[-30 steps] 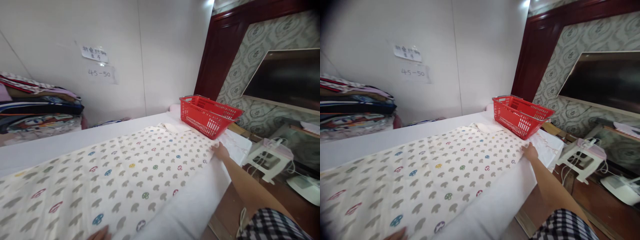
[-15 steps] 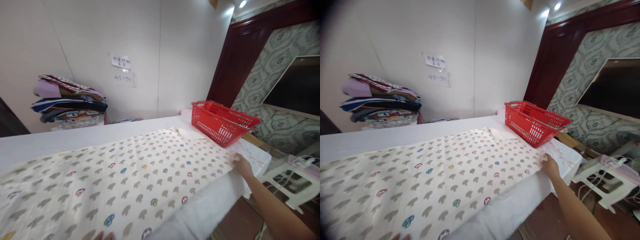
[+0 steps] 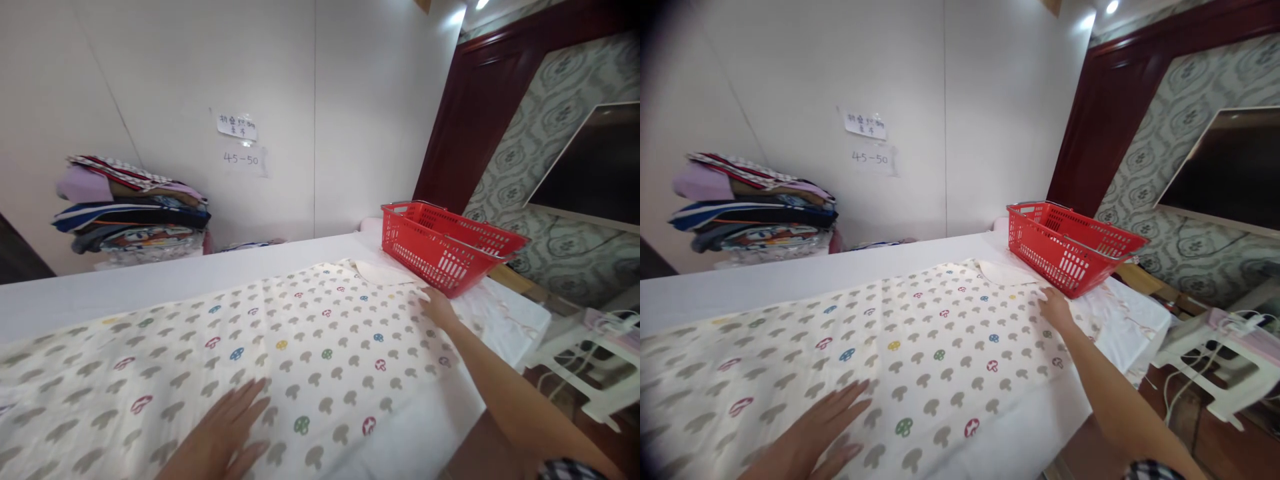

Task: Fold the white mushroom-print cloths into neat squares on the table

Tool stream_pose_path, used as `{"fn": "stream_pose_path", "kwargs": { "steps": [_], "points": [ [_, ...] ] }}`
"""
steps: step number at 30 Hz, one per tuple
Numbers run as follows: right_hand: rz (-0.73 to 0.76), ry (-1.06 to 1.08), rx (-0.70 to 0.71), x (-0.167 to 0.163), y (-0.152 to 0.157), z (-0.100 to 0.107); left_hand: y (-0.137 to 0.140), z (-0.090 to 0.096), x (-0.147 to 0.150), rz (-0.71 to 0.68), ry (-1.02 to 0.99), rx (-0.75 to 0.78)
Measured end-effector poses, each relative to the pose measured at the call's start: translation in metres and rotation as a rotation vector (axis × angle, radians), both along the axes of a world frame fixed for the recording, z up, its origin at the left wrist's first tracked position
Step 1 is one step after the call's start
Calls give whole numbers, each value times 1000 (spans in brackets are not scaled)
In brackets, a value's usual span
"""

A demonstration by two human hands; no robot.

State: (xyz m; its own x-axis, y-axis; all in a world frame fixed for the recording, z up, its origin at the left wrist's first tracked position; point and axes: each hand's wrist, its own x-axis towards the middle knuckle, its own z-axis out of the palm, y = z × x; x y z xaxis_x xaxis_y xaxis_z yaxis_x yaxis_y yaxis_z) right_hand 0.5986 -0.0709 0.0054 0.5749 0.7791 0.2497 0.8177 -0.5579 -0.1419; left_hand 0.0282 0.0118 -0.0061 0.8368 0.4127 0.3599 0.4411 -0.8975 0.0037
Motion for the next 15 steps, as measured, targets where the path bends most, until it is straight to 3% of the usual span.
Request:
{"fn": "stream_pose_path", "kwargs": {
  "steps": [3, 6, 10, 15],
  "points": [
    [15, 45, -30, 0, 48, -6, 21, 12, 52, -20, 58, -12],
    [7, 68, -70, 9, 84, -11, 35, 1, 78, -38, 82, 11],
    [-41, 75, -134, 25, 113, -11, 39, -12, 79, -40, 78, 42],
    [-73, 76, -258, 46, 135, -4, 38, -11, 75, -56, 65, 133]
  ]
}}
